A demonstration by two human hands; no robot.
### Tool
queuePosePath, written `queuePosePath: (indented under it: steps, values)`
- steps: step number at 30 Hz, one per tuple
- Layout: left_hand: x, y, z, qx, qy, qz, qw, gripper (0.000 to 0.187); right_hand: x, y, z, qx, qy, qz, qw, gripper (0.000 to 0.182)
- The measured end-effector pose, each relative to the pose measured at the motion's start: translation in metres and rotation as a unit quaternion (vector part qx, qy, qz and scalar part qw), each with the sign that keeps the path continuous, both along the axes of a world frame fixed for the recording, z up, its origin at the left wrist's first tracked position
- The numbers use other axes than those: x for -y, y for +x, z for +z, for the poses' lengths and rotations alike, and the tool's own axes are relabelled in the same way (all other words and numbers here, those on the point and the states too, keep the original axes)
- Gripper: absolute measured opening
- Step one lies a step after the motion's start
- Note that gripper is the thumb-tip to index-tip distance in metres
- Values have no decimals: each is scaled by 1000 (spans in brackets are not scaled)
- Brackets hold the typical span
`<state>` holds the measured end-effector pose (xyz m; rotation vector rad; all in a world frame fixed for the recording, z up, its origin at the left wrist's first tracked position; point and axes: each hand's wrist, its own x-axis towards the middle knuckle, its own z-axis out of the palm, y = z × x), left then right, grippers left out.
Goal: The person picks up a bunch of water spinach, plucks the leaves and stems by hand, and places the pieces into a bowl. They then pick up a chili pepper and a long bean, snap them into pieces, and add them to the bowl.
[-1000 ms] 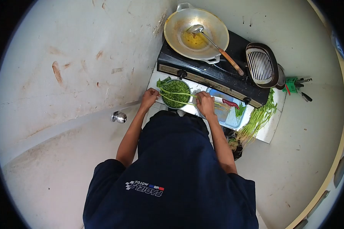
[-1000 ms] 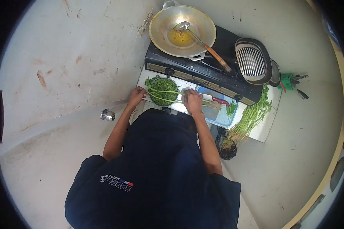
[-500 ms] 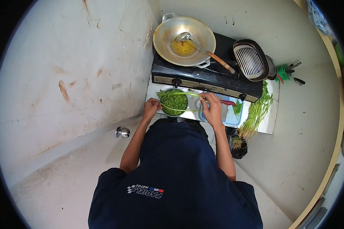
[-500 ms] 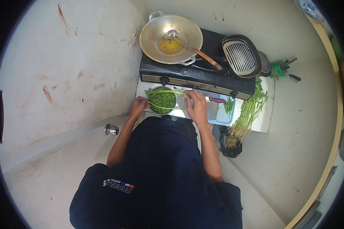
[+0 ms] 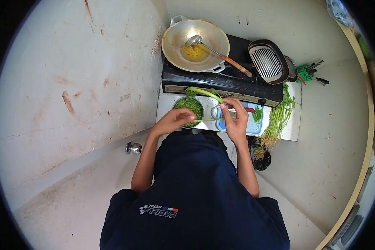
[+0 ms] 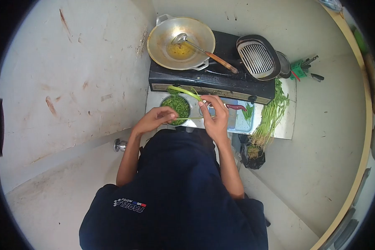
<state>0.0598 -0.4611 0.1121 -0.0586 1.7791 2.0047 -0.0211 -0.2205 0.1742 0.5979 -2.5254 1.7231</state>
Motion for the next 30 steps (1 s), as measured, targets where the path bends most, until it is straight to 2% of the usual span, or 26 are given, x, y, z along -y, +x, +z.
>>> queuePosePath:
  steps: [3, 6, 9, 15, 19, 23, 26, 29, 30]
  values:
    - [-31, -14, 40, -103, 107, 137, 979, 32, 5, 3, -1, 29, -55, 4, 998, 14]
    - [-52, -28, 56, -160, 143, 230, 949, 32, 6, 6, 0, 56, -102, 13, 993, 13]
    - [-63, -38, 65, -186, 154, 256, 936, 30, 4, 9, 8, 76, -125, 22, 989, 14]
    - [-83, -45, 79, -204, 145, 250, 935, 26, -11, 14, 6, 89, -131, 14, 987, 15]
    - [-99, -56, 86, -217, 162, 213, 939, 27, -20, 17, 16, 123, -185, -10, 975, 15]
    - [-121, -66, 93, -225, 168, 214, 936, 23, -43, 10, 18, 81, -146, -11, 986, 21]
    - [-143, -74, 88, -257, 156, 204, 932, 26, -67, -2, 28, 52, -176, -4, 983, 20]
    - [-171, -79, 93, -266, 149, 206, 930, 25, -90, -5, 41, 148, -275, -18, 950, 15]
    - [-182, -82, 97, -265, 148, 210, 929, 24, -98, -8, 43, 145, -273, -21, 951, 12]
